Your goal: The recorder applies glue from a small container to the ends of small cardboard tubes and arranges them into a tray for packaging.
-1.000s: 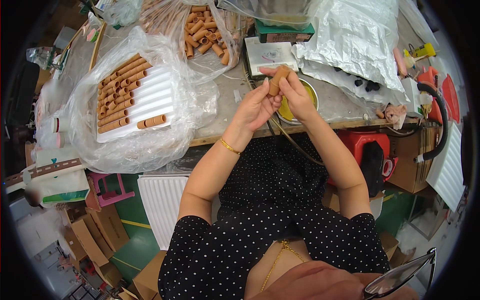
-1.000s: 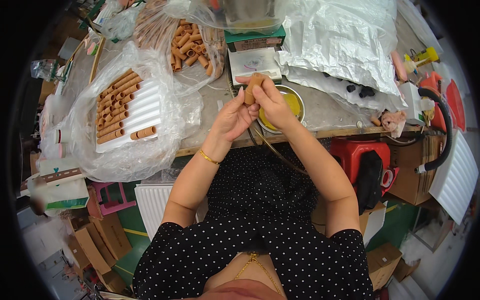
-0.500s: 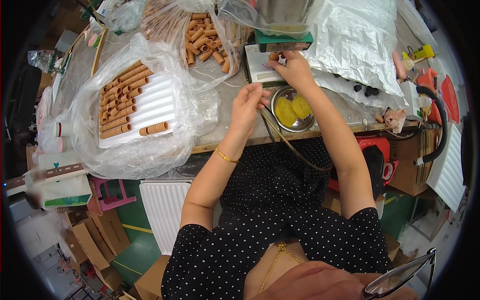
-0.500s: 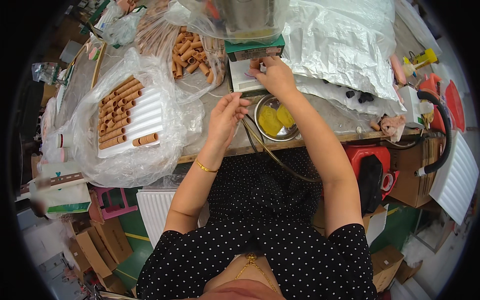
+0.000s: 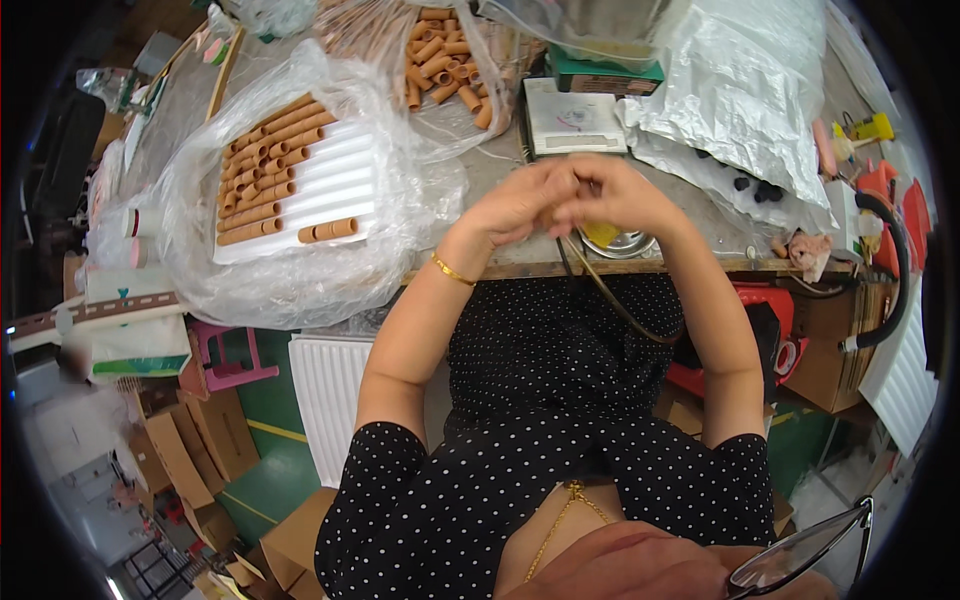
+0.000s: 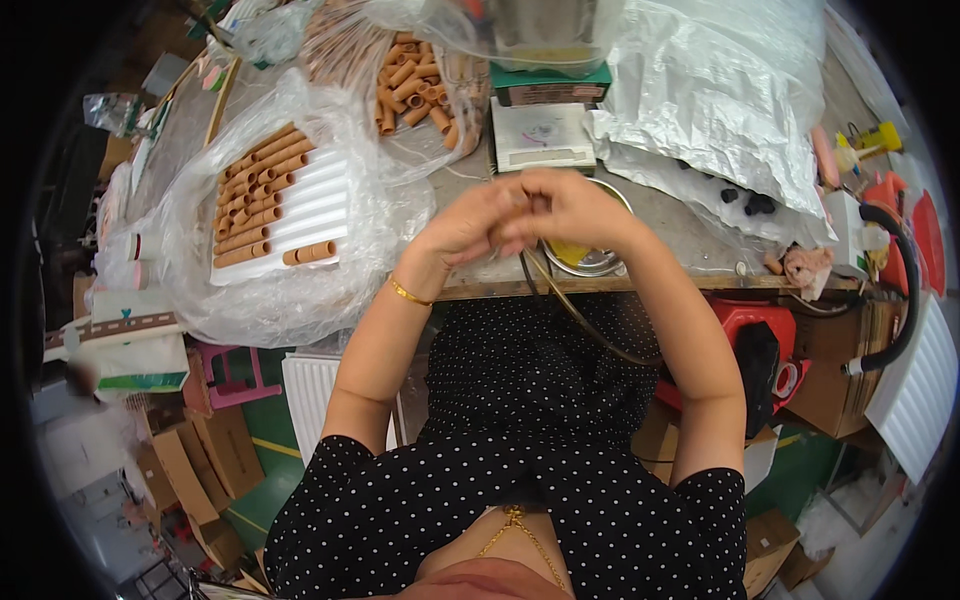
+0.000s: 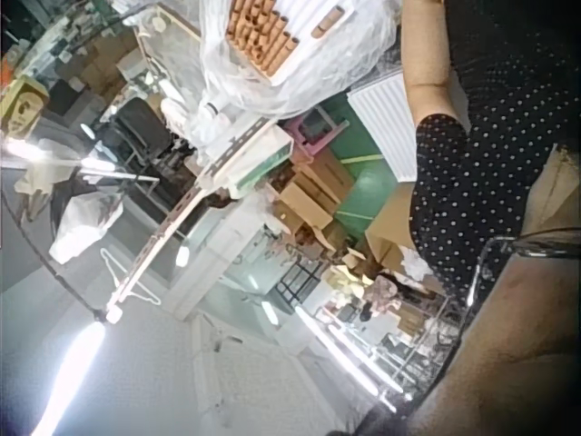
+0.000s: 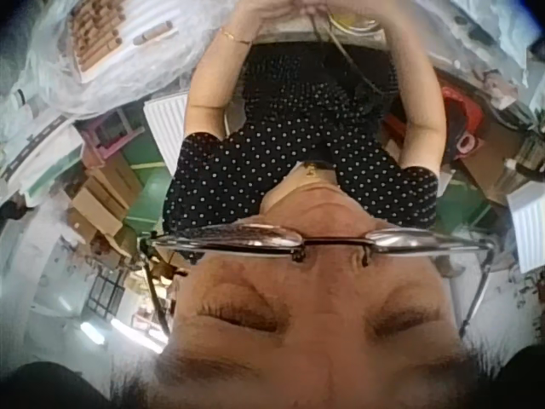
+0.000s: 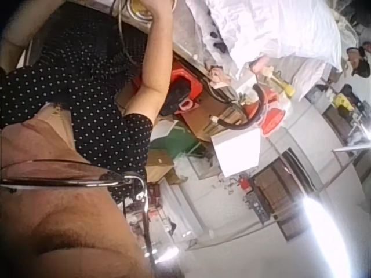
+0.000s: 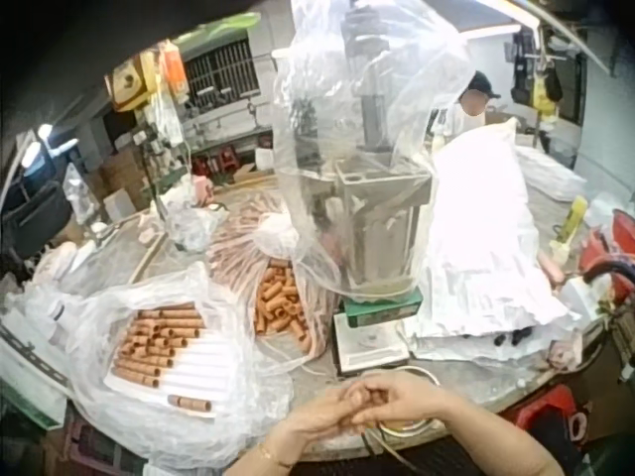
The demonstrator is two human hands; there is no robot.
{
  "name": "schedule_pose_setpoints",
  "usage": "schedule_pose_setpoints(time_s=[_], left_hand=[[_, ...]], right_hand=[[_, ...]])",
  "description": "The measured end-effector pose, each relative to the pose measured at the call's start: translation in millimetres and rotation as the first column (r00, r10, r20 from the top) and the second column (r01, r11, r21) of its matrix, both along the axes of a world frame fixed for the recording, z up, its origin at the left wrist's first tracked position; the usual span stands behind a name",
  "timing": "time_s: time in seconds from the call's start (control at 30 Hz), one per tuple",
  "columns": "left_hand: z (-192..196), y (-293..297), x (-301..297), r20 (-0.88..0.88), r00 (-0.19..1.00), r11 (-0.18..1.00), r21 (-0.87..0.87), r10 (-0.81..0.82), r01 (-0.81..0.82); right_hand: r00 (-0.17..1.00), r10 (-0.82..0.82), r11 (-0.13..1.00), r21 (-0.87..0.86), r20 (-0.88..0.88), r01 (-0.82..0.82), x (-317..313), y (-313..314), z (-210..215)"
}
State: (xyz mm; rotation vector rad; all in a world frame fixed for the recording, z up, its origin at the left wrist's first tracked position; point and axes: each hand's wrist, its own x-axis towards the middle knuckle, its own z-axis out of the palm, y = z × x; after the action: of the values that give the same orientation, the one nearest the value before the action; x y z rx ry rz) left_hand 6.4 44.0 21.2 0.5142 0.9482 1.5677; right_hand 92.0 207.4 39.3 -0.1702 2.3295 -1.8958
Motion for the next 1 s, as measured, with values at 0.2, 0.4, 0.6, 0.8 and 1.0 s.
schedule_pose_setpoints(time_s=[0.2,0.4,0.6,0.8,1.0], left_hand=[[-33.3,-3.3,10.0,0.087,0.924,0.928,0.051,-0.372,0.368],[-26.7,28.0,35.5,-0.949,0.308,0.939,-0.037,0.074,-0.341],[-15.5,29.3,21.3,-0.991,-0.13,0.881,0.091,0.034,-0.464],[-29.9,15.3,-84.4,-0.968,-0.174,0.602,0.249,0.181,-0.759],[-69.7,16.0,-106.3,-0.967,-0.234,0.675,0.105,-0.102,-0.73]], right_hand=[[0.932,0.088,0.97,0.241,-0.351,-0.001,25.8,-6.5,4.3],[0.878,-0.468,0.879,0.05,-0.098,0.474,33.4,-12.3,-37.4],[0.861,-0.479,0.863,-0.09,0.169,0.498,42.2,-2.5,-40.7],[0.633,-0.617,0.127,0.735,-0.468,0.667,99.1,158.8,-56.7],[0.621,-0.311,-0.114,0.677,-0.719,0.727,70.9,189.3,-93.1]])
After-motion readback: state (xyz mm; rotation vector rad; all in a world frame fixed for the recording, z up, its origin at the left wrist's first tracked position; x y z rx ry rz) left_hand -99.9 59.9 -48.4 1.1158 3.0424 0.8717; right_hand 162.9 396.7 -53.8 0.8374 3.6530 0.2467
